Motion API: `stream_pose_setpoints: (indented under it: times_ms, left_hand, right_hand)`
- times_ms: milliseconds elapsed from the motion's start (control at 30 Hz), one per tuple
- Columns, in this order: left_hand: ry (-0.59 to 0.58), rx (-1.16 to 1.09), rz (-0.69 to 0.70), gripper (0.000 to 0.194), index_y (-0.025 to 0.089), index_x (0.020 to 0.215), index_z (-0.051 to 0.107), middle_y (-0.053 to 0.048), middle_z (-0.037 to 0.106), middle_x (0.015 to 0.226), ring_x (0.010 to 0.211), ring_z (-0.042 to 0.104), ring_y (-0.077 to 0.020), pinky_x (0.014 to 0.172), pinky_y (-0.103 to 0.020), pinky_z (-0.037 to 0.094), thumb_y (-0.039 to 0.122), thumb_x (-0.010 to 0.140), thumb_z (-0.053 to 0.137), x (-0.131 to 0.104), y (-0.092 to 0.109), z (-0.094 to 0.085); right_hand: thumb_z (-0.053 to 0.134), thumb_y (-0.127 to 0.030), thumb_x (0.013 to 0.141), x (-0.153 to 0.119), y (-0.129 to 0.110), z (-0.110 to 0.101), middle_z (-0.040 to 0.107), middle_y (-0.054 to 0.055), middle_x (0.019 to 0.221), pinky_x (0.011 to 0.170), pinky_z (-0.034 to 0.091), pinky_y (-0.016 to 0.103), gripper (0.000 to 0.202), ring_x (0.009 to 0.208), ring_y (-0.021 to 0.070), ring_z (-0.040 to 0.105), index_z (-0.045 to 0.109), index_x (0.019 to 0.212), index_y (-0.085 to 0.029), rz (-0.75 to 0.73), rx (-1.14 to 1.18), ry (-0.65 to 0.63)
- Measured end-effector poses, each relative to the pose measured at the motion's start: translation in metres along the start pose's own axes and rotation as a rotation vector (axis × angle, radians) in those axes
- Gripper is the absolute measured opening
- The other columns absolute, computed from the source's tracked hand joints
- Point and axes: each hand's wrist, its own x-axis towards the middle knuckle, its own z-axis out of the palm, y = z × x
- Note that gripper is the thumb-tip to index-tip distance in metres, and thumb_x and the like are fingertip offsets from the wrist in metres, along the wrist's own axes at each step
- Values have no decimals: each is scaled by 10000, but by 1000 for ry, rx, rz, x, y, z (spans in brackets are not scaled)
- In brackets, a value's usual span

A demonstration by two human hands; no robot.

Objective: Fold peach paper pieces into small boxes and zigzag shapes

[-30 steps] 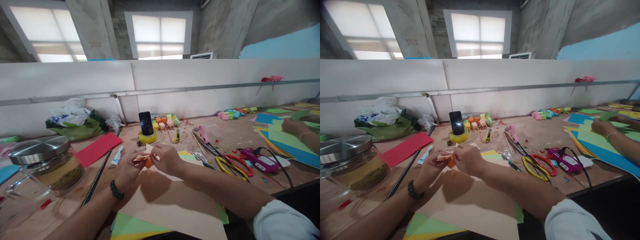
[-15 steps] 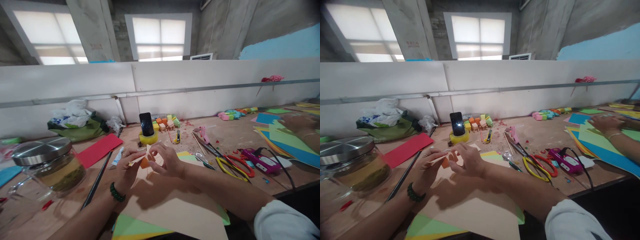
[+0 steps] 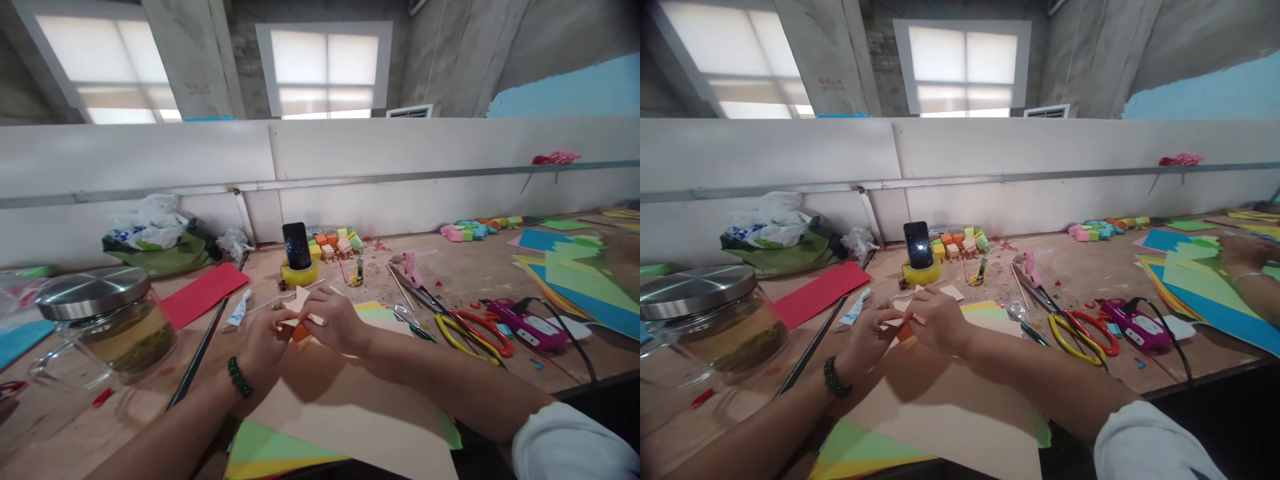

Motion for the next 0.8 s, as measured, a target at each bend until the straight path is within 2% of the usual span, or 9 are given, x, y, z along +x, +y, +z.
stream_pose_setpoints:
  times_ms: [67, 167, 300, 367, 433, 533, 633, 733, 800]
  left_hand:
    - [-33, -57, -23, 281, 210, 525, 684, -15, 585, 551, 582, 515, -153, 564, -253, 385, 252, 764, 544, 2, 3, 0]
    - [-44, -233, -105, 272, 197, 494, 661, -16, 591, 548, 570, 511, -153, 555, -255, 402, 296, 726, 558, 5, 8, -1]
    - [-102, -360, -196, 188, 188, 463, 621, -2, 580, 528, 540, 493, -140, 529, -241, 396, 251, 627, 554, 7, 14, -2]
    - [-136, -352, -197, 195, 190, 419, 573, 12, 531, 483, 519, 461, -127, 515, -231, 376, 229, 605, 527, 7, 17, -1]
    - [-148, -356, -220, 191, 188, 397, 534, 20, 499, 468, 519, 457, -121, 518, -225, 375, 221, 585, 520, 7, 20, -1]
    - [-183, -404, -408, 114, 178, 497, 594, 22, 522, 498, 508, 481, -125, 483, -221, 368, 258, 572, 560, 7, 20, -3]
    - [-149, -481, -615, 243, 160, 662, 644, -8, 586, 602, 551, 540, -149, 464, -221, 368, 393, 616, 593, 6, 18, -7]
    - [-94, -515, -648, 358, 149, 679, 637, -32, 608, 671, 607, 565, -157, 493, -225, 391, 502, 632, 609, 7, 15, -12]
    - [-177, -482, -660, 342, 146, 634, 629, -1, 554, 562, 505, 504, -129, 442, -216, 336, 486, 602, 644, 8, 14, -12]
  right_hand:
    - [627, -140, 780, 3, -1, -4, 645, 17, 712, 706, 465, 278, 111, 727, 158, 571, 627, 682, -191, 88, 140, 39]
    - [604, -214, 792, 10, -3, -10, 637, 17, 743, 703, 469, 275, 70, 721, 146, 585, 618, 734, -178, 271, 301, 74]
    - [679, -216, 664, 11, -2, -9, 650, 12, 802, 666, 452, 258, 159, 712, 140, 571, 620, 805, -169, 473, 225, -166]
    - [683, -191, 635, 9, -1, -6, 651, -2, 736, 618, 415, 240, 115, 669, 132, 555, 640, 740, -171, 549, 127, -308]
    - [657, -174, 655, 7, 0, -3, 642, -11, 654, 567, 368, 222, 21, 624, 122, 544, 666, 674, -174, 600, 62, -365]
    - [636, -174, 676, 7, 3, -2, 617, -19, 576, 508, 305, 210, 80, 570, 106, 521, 692, 619, -170, 636, 41, -338]
    - [631, -148, 654, 9, 7, -5, 561, -36, 502, 474, 274, 205, 101, 512, 87, 476, 683, 567, -150, 705, 114, -308]
    - [637, -143, 634, 11, 12, -7, 500, -55, 449, 452, 258, 201, 94, 468, 72, 427, 672, 547, -136, 780, 197, -311]
    - [643, -155, 636, 11, 12, -5, 497, -55, 449, 446, 258, 199, 96, 466, 69, 422, 672, 547, -134, 796, 216, -320]
